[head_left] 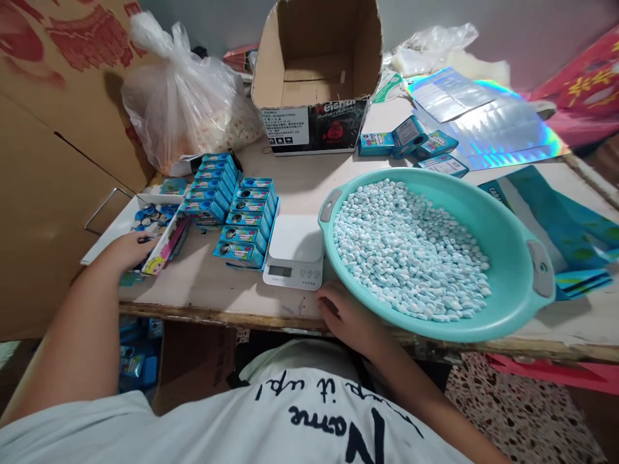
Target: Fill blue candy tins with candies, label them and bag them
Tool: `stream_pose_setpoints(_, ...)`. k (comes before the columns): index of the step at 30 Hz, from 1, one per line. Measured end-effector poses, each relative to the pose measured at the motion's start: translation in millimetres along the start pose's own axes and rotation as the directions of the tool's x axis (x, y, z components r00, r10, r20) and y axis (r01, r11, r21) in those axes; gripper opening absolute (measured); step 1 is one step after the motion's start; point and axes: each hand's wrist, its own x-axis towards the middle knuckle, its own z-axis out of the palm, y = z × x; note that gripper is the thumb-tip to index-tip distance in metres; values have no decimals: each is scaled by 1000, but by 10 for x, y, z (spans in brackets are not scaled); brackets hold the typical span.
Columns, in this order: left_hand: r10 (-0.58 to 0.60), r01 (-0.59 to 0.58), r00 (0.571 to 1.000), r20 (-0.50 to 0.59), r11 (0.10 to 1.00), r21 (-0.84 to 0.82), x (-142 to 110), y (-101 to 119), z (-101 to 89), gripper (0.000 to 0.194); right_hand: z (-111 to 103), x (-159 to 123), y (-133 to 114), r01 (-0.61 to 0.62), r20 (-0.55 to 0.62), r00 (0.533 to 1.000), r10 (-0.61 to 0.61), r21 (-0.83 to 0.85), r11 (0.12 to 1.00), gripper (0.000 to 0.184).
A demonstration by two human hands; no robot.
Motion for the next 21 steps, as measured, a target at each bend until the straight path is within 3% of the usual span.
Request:
stream_pose_setpoints(8, 40, 6, 981, -188, 971, 237, -217, 78, -61, 55, 18, -19, 21, -14, 25, 1000, 13, 57, 998, 13)
stream_pose_setpoints(10, -20, 65, 970, -241, 982, 176, -256, 128, -83, 57, 13, -15, 15, -3, 17, 1000, 2, 67, 998, 13)
stream_pose_setpoints(13, -151, 110, 944, -292, 982, -154, -324, 352, -135, 52, 11, 2, 7, 26, 7, 1000, -26, 69, 997, 13)
stream_pose_setpoints(16, -50, -133, 939, -340, 858, -496, -400, 767, -205, 47, 19, 18, 6, 37, -3, 999, -37, 70, 997, 13)
stream_pose_setpoints(19, 154, -380, 905, -397, 713, -589, -471, 1275, -270, 44, 27, 23, 11, 29, -15, 999, -28, 86, 996, 14)
stream_pose_setpoints(21, 290, -458, 884, -365, 695, -555, -485, 1597, -296, 40, 25, 22, 14, 21, -21, 1000, -19, 91, 996, 14)
